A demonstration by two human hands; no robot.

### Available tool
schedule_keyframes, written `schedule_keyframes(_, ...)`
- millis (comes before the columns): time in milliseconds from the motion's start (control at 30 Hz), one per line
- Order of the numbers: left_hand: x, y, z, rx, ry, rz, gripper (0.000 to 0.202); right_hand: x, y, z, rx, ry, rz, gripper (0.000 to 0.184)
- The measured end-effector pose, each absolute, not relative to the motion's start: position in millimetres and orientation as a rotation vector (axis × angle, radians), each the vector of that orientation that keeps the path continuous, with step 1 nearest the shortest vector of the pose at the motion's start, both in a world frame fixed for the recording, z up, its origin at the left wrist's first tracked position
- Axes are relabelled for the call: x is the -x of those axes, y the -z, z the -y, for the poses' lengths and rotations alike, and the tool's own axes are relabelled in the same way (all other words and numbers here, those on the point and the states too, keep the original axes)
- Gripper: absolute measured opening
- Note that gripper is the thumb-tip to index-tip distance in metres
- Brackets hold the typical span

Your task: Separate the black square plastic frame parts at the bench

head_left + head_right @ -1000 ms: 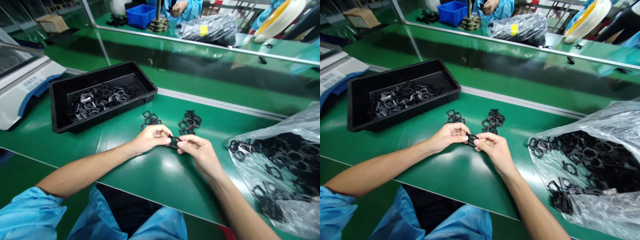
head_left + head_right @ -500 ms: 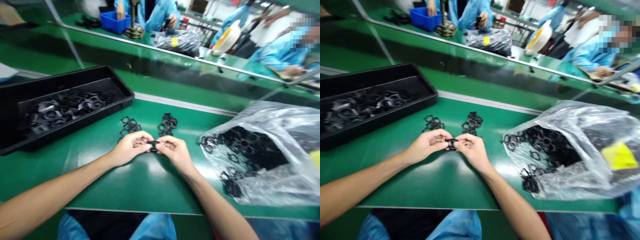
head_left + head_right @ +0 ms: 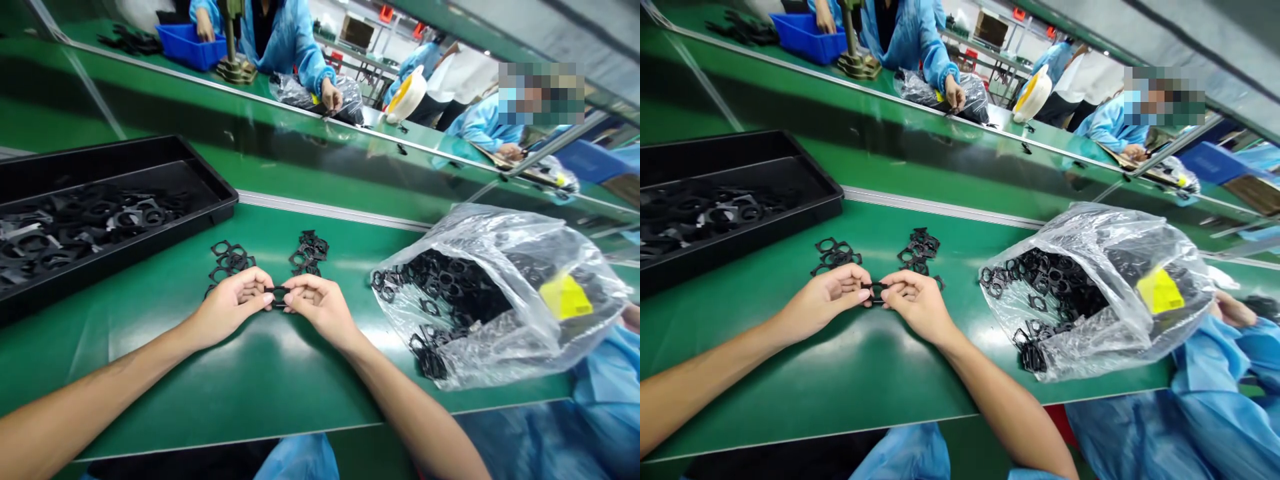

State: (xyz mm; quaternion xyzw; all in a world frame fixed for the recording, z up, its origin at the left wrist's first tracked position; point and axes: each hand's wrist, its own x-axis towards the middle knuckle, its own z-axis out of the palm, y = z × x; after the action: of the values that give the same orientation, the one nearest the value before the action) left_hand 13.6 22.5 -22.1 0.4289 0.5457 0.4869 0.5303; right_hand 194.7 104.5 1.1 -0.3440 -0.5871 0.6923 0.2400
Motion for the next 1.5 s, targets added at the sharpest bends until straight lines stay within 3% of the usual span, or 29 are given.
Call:
schedule_keyframes(500, -12, 20, -22, -1.138, -1.142, -1.379, 0.019, -196, 1, -104, 0.951, -1.695, 1.773, 0.017)
schedule_keyframes(767, -13, 12, -20, -1.206, -1.159, -1.404, 0.016, -196, -4, -100, 0.899, -1.786, 1.733, 0.021)
schedule_keyframes(1033, -10, 12, -27, -1.006, -1.168, -1.287, 0.029, -194, -3, -107, 0.962, -1.824, 1.615, 0.035)
schedule_keyframes(1500, -4, 12, -34, -0.842, -1.197, -1.103, 0.039, -192, -9, -116, 0.979, -2.106, 1.343, 0.030)
